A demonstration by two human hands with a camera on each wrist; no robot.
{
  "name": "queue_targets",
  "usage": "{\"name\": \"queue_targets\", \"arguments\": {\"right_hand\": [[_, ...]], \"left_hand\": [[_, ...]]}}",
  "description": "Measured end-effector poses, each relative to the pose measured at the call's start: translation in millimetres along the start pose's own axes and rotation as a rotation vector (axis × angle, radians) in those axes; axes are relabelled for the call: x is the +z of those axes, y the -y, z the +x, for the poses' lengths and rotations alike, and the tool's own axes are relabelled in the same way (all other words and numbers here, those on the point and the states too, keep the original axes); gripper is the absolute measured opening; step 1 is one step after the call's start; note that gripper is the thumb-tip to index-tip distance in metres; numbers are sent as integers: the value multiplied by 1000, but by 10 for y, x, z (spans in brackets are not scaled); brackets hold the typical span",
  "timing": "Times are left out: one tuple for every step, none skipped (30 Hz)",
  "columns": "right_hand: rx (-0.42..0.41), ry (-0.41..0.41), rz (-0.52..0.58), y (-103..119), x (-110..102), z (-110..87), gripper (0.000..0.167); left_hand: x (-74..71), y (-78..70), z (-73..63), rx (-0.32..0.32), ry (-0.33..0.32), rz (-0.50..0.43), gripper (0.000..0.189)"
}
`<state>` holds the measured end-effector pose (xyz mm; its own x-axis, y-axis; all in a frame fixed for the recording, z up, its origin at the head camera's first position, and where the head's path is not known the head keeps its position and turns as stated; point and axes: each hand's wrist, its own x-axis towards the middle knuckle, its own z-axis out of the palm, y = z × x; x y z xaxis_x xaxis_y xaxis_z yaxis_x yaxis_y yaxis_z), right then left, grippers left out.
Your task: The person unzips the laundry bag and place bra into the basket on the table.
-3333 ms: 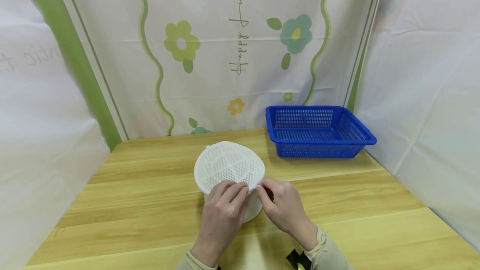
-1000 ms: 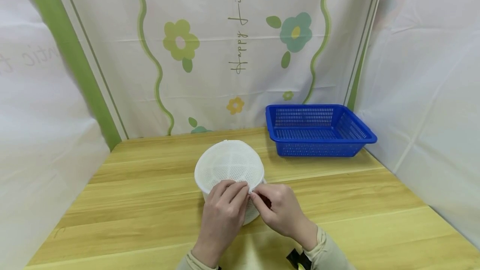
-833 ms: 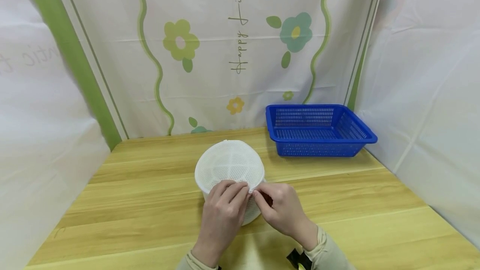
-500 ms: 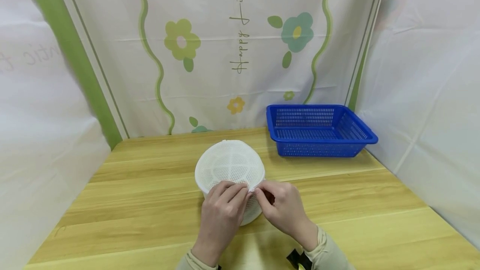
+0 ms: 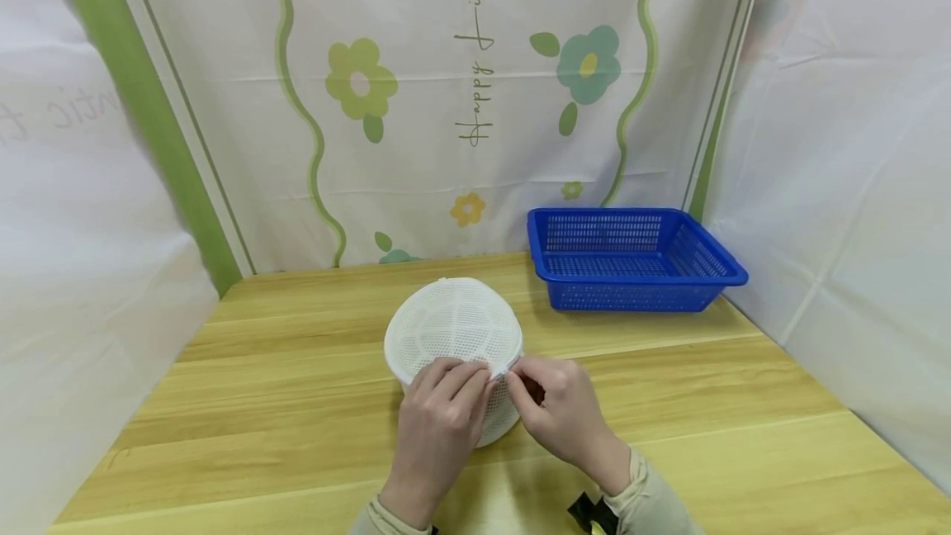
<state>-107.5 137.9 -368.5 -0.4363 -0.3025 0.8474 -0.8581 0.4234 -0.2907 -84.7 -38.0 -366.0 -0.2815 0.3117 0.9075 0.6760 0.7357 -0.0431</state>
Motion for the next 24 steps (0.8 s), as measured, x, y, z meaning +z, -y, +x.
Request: {"name": "queue_targets", "arguments": {"right_hand": [[-16, 8, 17, 1, 5, -1, 18], [-34, 15, 32, 5, 9, 0, 18], [-50, 20, 38, 8, 13, 1, 18], [-63, 23, 44, 10, 17, 2, 18], [-71, 26, 48, 13, 19, 4, 18], [-73, 25, 46, 16, 19, 4, 18], [-74, 22, 40, 18, 19, 4, 18], [-71, 18, 31, 19, 18, 4, 17], [-64, 12, 21, 19, 17, 3, 17], [-56, 4, 10, 19, 15, 2, 17], [-47, -2, -2, 17, 13, 0, 16], [-39, -7, -15, 16, 11, -2, 16], [-31, -10, -24, 14, 11, -3, 16], [-24, -12, -31, 13, 10, -4, 15], [-16, -15, -39, 13, 9, -4, 15], [-8, -19, -47, 14, 8, -2, 15], [-3, -24, -56, 14, 8, -1, 15], [1, -33, -66, 13, 7, 3, 15], [5, -43, -74, 12, 4, 7, 16], [7, -52, -84, 12, 1, 11, 17], [8, -62, -92, 9, -1, 14, 17], [9, -67, -96, 6, -4, 15, 18], [10, -69, -95, 3, -6, 16, 19], [9, -65, -87, 1, -8, 17, 19]], "left_hand": [[1, -2, -2, -3, 3, -5, 10], [2, -4, -4, -6, 4, -9, 10], [3, -5, -6, -7, 5, -10, 9], [3, -5, -6, -8, 6, -10, 9], [3, -5, -6, -6, 7, -7, 9], [3, -5, -5, -4, 10, -3, 10], [3, -4, -5, -3, 12, 3, 10], [3, -3, -4, 0, 11, 9, 11], [3, -2, -2, 4, 9, 15, 11], [4, -1, 0, 9, 7, 19, 11], [6, 0, 0, 14, 5, 22, 11], [8, 0, 0, 17, 2, 25, 11], [8, 0, 1, 20, 0, 27, 11], [10, 1, 0, 22, -2, 29, 11], [11, 1, 0, 23, -3, 30, 11], [11, 1, -1, 23, -3, 31, 11], [12, 1, -1, 24, -3, 33, 11], [13, 2, -2, 24, -6, 34, 11], [14, 1, -1, 24, -9, 35, 10], [14, 0, 0, 23, -12, 36, 10], [14, -2, 1, 23, -14, 36, 10], [14, -3, 1, 22, -16, 36, 10], [14, -4, 1, 20, -18, 35, 10], [14, -5, 2, 17, -18, 33, 10]]}}
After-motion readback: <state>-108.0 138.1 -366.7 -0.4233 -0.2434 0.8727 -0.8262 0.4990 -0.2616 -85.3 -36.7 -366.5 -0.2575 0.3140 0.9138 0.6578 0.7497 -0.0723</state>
